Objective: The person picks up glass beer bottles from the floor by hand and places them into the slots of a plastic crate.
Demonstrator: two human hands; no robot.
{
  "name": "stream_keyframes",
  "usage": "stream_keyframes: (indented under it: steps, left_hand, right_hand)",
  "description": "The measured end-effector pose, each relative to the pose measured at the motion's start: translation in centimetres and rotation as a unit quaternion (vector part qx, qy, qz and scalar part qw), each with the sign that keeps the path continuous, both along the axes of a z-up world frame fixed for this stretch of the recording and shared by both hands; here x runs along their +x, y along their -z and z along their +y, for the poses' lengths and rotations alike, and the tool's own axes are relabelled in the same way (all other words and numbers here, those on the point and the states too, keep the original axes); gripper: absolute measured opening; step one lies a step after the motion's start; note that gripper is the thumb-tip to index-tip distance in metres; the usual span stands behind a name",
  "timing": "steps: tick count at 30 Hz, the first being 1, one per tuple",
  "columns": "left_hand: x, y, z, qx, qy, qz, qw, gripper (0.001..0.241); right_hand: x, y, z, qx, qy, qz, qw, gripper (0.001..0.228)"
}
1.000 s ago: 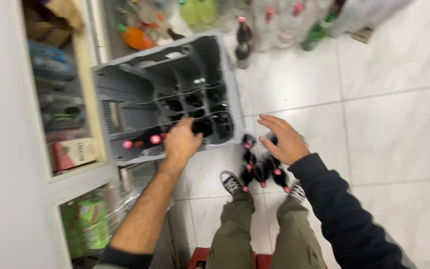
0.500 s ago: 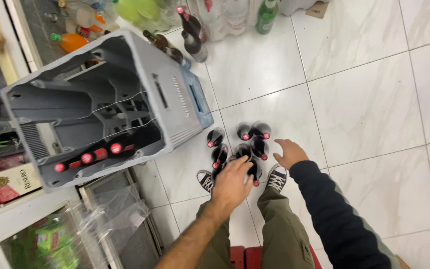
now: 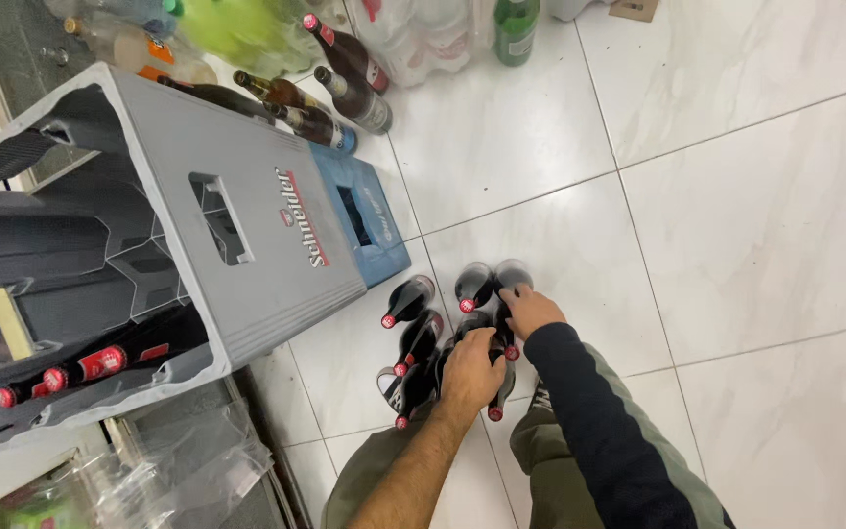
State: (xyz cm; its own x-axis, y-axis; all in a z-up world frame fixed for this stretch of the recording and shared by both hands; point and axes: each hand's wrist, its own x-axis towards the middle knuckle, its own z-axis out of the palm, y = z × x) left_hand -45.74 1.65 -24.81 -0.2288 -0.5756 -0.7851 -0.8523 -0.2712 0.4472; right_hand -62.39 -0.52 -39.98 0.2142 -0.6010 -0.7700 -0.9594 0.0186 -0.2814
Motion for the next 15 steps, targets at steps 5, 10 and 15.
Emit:
stream_keyframes:
  steps: [5,10,15]
  left_hand:
    - [-0.7,2.3,-0.7,0.015,-0.026,0.005,1.000,0.056]
    - [-1.1,0.2,0.0,0.042,-0.047,0.008,0.998,0.058]
    - [-2.1,-4.1,0.1,0.007,-0.053,0.027,0.998,0.067]
  right_hand:
    - [-0.4,6.2,0.1,-0.090,-0.013,0.001,0.996,0.028]
    - [-4.8,1.9,-0.1,-0.107,0.034,0.015,0.994,0.028]
    - [-7.6,-8.0,-0.2,-0.159,0.053,-0.005,0.986,0.029]
